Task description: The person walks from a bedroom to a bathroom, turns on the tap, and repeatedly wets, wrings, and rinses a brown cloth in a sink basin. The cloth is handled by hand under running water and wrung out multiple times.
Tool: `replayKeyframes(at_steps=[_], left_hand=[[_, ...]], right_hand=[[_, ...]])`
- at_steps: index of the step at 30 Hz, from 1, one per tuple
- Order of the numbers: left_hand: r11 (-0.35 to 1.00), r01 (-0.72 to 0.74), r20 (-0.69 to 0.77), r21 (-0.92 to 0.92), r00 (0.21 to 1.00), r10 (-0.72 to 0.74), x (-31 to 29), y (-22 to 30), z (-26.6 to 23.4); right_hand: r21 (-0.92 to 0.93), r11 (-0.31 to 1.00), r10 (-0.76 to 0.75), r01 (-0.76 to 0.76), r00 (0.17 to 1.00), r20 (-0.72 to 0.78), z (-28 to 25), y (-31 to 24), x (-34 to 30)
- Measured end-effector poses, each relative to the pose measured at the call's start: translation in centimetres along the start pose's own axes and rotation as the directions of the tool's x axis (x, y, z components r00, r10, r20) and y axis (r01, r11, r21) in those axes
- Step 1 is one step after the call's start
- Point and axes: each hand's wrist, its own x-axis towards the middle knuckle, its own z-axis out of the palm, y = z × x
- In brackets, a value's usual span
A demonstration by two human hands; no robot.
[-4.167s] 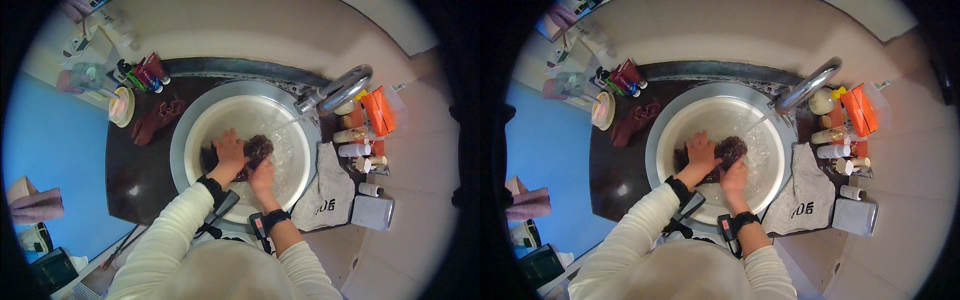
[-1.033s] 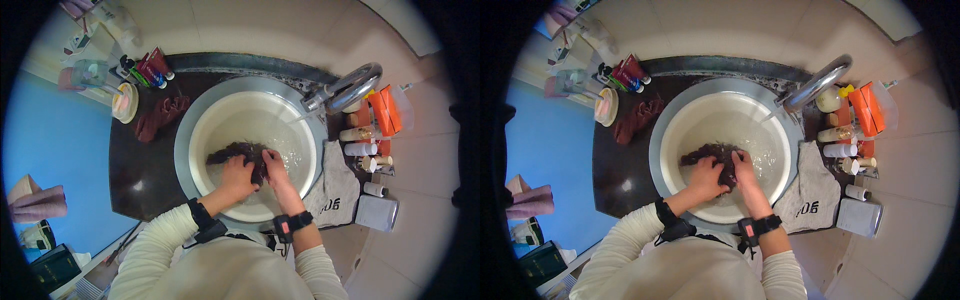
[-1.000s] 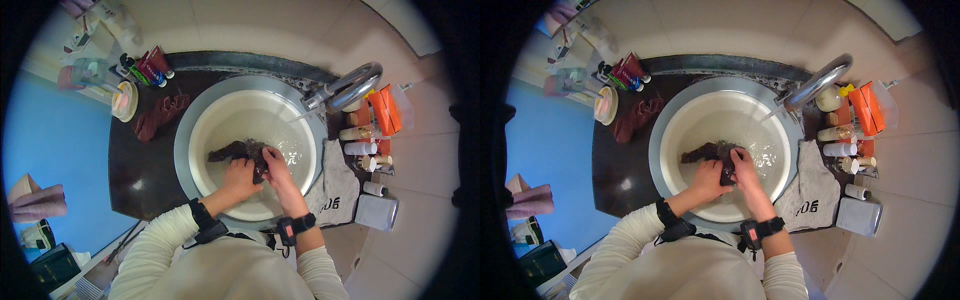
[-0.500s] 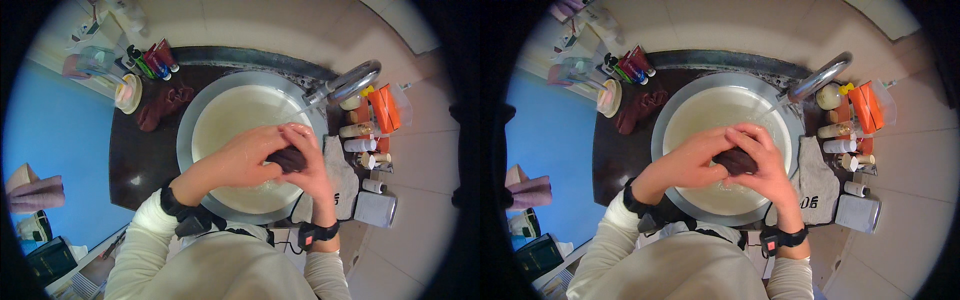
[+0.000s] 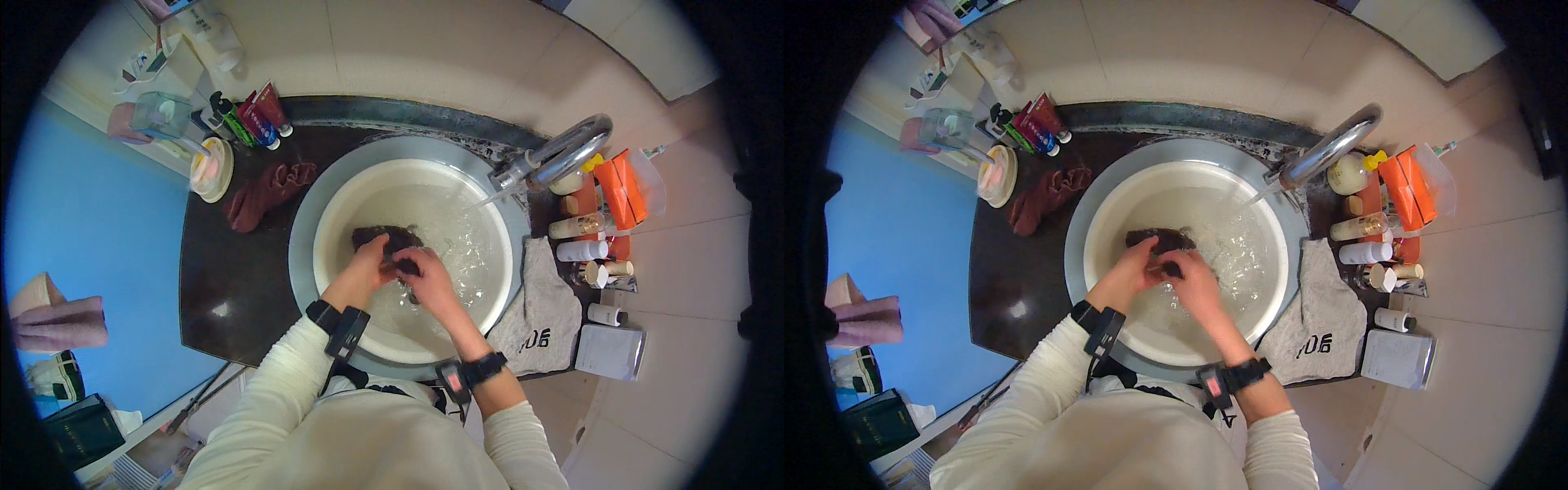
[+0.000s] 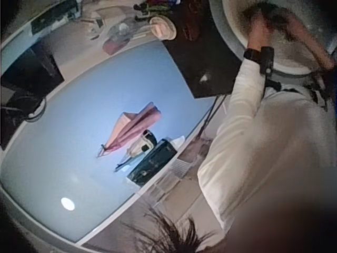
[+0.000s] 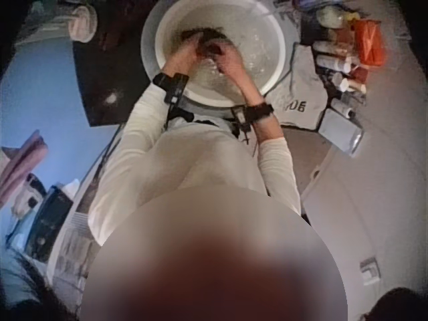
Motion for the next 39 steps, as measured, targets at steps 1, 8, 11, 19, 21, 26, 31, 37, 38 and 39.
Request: replayKeyframes(at_steps=[1, 8, 11, 19, 21, 26, 31, 37, 38, 39], left_hand=[[0.995, -0.097, 0.058, 0.026, 0.994, 0.096, -0.6, -0.2, -0.2], [0.897, -0.027, 0.406, -0.442, 0.885, 0.226, -0.6, -1.5, 2.6], [0.981, 0.019, -0.046, -0.195, 0.999, -0.029, -0.8, -2.1, 3.4], [0.914, -0.370, 0.009, 0.166, 0.927, 0.374, -1.7, -1.7, 1.9], [0.939, -0.330, -0.154, 0.094, 0.927, 0.341, -1.2, -1.3, 1.2], [0.931, -0.365, -0.261, 0.023, 0.897, 0.358, 0.6, -0.1, 0.1], [0.979, -0.068, -0.131, -0.194, 0.991, 0.043, 1.6, -0.1, 1.5], [0.942, -0.049, 0.232, -0.332, 0.964, 0.132, -0.2, -2.2, 2.7], [0.930, -0.073, 0.278, -0.359, 0.943, 0.181, -0.6, -2.5, 2.8], [0.917, -0.096, 0.318, -0.387, 0.920, 0.231, -1.0, -2.7, 3.0]], right_hand=[[0.144, 0.977, -0.158, 0.159, 0.987, -0.017, -0.5, -1.7, -0.8], [0.037, 0.992, -0.106, 0.117, 0.969, -0.223, -0.4, -4.6, 1.6], [0.410, 0.892, 0.317, -0.191, 0.910, -0.267, 0.9, -3.1, 3.2], [-0.179, 0.979, 0.012, -0.098, 0.903, -0.430, 1.0, 1.9, 1.8], [-0.238, 0.936, 0.102, -0.260, 0.846, -0.523, -0.1, 4.7, 2.5], [-0.389, 0.824, 0.283, -0.412, 0.894, -0.348, 0.8, 8.6, 2.7], [0.096, 0.946, 0.322, -0.308, 0.921, -0.218, 0.9, 4.6, 2.8], [-0.030, 0.959, -0.276, 0.281, 0.908, -0.316, 2.1, -3.2, 0.6], [-0.043, 0.988, -0.155, 0.150, 0.912, -0.379, 2.2, -3.1, 0.6], [-0.061, 0.996, -0.084, 0.065, 0.915, -0.395, 2.2, -2.6, 1.0]])
